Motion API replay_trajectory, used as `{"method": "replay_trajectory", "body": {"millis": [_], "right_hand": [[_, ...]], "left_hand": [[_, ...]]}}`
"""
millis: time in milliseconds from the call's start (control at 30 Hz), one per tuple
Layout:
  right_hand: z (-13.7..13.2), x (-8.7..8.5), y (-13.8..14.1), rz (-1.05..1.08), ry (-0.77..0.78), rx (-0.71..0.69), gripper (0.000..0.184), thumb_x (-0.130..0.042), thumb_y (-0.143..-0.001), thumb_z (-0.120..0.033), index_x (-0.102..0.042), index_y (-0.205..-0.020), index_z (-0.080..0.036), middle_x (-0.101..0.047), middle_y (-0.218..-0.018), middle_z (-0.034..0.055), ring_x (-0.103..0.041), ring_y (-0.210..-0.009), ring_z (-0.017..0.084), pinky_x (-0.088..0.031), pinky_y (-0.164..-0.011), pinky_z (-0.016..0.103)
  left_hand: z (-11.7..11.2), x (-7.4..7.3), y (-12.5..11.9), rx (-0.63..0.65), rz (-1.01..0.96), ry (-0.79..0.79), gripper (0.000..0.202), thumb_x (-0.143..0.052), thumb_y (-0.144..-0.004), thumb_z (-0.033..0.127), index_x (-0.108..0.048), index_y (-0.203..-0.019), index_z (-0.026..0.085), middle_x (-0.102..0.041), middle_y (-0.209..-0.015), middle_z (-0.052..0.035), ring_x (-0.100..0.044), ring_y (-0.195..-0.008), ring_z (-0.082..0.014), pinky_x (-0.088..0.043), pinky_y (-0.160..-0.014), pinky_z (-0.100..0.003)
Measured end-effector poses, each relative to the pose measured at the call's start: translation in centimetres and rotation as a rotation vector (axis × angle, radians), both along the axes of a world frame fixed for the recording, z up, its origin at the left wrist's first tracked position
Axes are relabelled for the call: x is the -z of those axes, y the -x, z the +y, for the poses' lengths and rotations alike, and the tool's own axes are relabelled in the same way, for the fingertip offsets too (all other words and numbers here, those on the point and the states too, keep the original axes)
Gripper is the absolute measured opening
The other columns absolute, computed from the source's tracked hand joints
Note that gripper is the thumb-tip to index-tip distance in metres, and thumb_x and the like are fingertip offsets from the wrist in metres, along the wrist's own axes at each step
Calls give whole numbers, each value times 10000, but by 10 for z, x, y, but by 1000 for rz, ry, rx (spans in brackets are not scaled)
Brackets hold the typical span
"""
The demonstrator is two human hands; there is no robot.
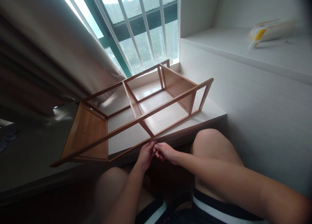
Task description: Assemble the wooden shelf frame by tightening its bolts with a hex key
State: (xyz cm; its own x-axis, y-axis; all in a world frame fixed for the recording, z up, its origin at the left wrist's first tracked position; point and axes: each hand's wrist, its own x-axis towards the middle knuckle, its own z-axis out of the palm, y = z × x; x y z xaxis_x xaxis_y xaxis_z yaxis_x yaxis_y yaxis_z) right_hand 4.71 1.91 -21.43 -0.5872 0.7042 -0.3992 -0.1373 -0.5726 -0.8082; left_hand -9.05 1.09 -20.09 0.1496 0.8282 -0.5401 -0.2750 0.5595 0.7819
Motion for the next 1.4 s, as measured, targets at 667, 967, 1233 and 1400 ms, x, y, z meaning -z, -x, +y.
{"method": "replay_trajectory", "body": {"millis": [667,967,1233,1400], "right_hand": [[8,4,-1,-209,-300,33,302,-459,-870,-346,-574,-693,-129,-502,-443,-25,-442,-420,64,-341,-493,192],[7,-3,-5,-365,-494,9,346,-416,-895,-378,-592,-723,-135,-538,-520,-8,-503,-488,81,-372,-539,204],[6,-7,-6,-592,-661,-31,377,-368,-922,-410,-613,-783,-159,-622,-656,26,-551,-593,96,-357,-589,206],[4,-14,-8,-829,-777,-74,372,-360,-922,-431,-633,-858,-186,-685,-839,68,-605,-747,149,-348,-648,237]], "left_hand": [[1,2,-2,-76,-26,32,379,-706,-724,377,-623,-1015,149,-514,-608,33,-499,-555,-45,-442,-566,-174],[0,0,-5,-122,-27,49,376,-733,-695,356,-627,-982,138,-554,-689,19,-516,-577,-47,-447,-566,-187],[-1,-4,-7,-175,-46,70,377,-778,-649,343,-647,-934,134,-606,-706,3,-535,-594,-49,-427,-579,-186],[-2,-3,-9,-202,-52,81,350,-773,-655,336,-646,-924,150,-623,-797,-8,-591,-700,-79,-450,-610,-197]]}}
